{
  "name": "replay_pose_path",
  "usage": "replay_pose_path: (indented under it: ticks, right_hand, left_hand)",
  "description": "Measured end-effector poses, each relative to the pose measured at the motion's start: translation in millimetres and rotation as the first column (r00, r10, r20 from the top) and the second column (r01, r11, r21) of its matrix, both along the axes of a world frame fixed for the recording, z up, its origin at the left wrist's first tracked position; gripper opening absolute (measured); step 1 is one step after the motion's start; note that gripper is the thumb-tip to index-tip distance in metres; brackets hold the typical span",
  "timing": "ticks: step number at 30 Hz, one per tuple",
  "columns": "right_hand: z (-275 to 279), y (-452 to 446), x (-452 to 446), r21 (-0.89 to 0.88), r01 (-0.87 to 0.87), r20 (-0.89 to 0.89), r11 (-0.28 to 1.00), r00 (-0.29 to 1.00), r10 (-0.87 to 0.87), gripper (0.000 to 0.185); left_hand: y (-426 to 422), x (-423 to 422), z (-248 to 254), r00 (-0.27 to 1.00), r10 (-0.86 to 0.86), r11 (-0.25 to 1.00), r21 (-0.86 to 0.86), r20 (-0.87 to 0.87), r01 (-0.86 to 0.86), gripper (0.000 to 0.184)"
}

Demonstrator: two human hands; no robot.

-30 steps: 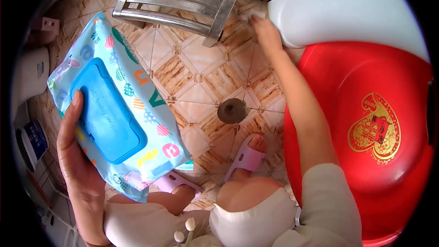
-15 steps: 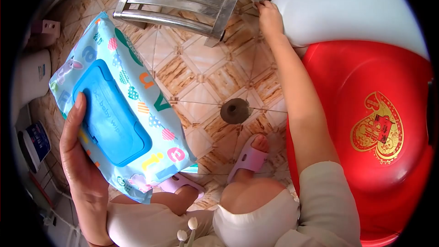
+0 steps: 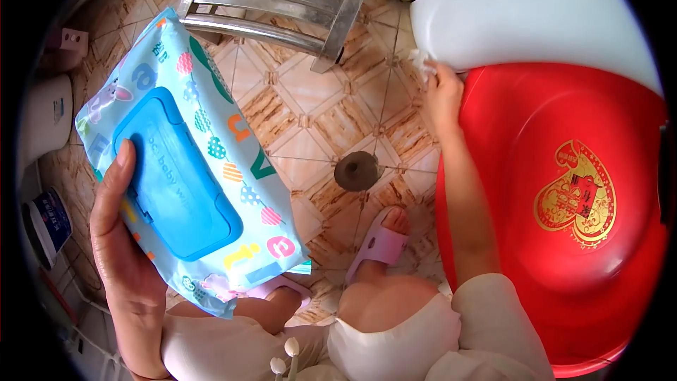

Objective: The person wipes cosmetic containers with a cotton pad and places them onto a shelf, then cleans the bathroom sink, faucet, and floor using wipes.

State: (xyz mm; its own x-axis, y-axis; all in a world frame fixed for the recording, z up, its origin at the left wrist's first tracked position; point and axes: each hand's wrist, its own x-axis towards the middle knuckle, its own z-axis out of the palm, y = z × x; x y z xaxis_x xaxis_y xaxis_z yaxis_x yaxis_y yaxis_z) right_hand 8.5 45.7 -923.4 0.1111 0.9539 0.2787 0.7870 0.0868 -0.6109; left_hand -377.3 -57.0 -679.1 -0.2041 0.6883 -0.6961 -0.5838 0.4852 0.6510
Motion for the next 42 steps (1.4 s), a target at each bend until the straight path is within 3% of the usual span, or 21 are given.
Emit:
replay_pose_path:
  ticks: [2,3,5,6,8,9,13,16,18,22,27,31,33,34,36,37,39,40,42]
  right_hand:
    - [14,25,0,0.193,-0.026,0.032,0.981,0.999,0.021,0.022]
    - [13,36,-2,0.195,-0.021,0.029,0.981,0.999,0.016,0.022]
    - [8,58,-14,0.171,-0.103,0.346,0.98,0.937,0.038,0.021]
    - [5,62,-19,0.171,-0.102,0.345,0.98,0.938,0.038,0.021]
    - [-5,70,-30,0.028,-0.162,0.66,0.986,0.744,0.103,0.023]
    - [-28,75,-31,0.101,-0.149,0.716,0.984,0.697,0.032,0.023]
    - [-30,72,-34,0.244,-0.137,0.66,0.96,0.748,-0.061,0.021]
    - [-18,74,-23,0.157,-0.171,0.62,0.973,0.784,0.038,0.016]
    - [-14,78,-16,0.006,-0.254,0.68,0.967,0.71,0.182,0.014]
    - [-6,81,-12,-0.034,-0.341,0.765,0.939,0.596,0.244,0.012]
    - [-9,71,-5,-0.117,-0.335,0.621,0.935,0.71,0.333,0.015]
    - [-12,38,19,-0.2,-0.316,0.622,0.927,0.69,0.369,0.017]
    - [-1,22,22,-0.395,-0.221,0.507,0.892,0.757,0.413,0.02]
    - [-1,18,32,-0.395,-0.217,0.51,0.893,0.756,0.409,0.02]
    - [-2,7,48,-0.017,-0.2,0.352,0.98,0.916,0.193,0.022]
    - [-2,2,48,-0.021,-0.198,0.348,0.98,0.917,0.193,0.022]
    - [2,-8,51,0.015,0.184,0.298,0.983,0.938,-0.18,0.022]
    - [-1,-6,53,0.017,0.19,0.297,0.982,0.937,-0.187,0.022]
    - [-19,1,56,-0.161,0.438,0.364,0.884,0.859,-0.36,0.018]
  left_hand:
    - [0,1,0,1.0,-0.016,1.0,-0.019,0.0,0.016,0.037]
    - [1,1,-1,1.0,-0.024,0.999,-0.031,0.005,0.024,0.038]
    - [-1,1,-2,1.0,-0.012,1.0,-0.025,-0.004,0.012,0.038]
    - [-2,1,-2,1.0,0.004,1.0,-0.023,-0.013,-0.004,0.039]
    - [-2,3,-2,1.0,0.009,1.0,-0.012,-0.027,-0.01,0.039]
    - [-3,3,-2,0.999,0.015,1.0,-0.001,-0.04,-0.015,0.039]
    - [-4,4,-2,0.998,0.02,1.0,0.004,-0.056,-0.02,0.039]
    - [-2,8,-1,0.998,0.001,1.0,0.012,-0.056,-0.001,0.039]
    - [-1,11,3,0.998,-0.008,1.0,0.008,-0.056,0.008,0.039]
    - [-2,4,2,0.999,-0.035,0.999,0.024,-0.008,0.035,0.038]
    - [0,1,-12,0.996,-0.059,0.998,0.028,0.065,0.057,0.036]
    - [-11,11,-21,0.996,-0.03,0.998,0.053,0.084,0.026,0.036]
    - [-11,8,-23,0.995,-0.047,0.997,0.058,0.089,0.042,0.036]
    - [-10,8,-23,0.994,-0.051,0.997,0.059,0.093,0.046,0.036]
    - [-10,10,-20,0.994,-0.062,0.996,0.064,0.089,0.056,0.041]
    - [-11,10,-20,0.994,-0.063,0.997,0.058,0.087,0.058,0.041]
    - [-10,13,-18,0.999,-0.039,0.999,0.037,0.034,0.038,0.041]
    - [-11,13,-20,0.998,-0.046,0.998,0.04,0.033,0.044,0.041]
    - [-13,9,-23,0.997,-0.019,0.999,0.031,0.073,0.017,0.034]
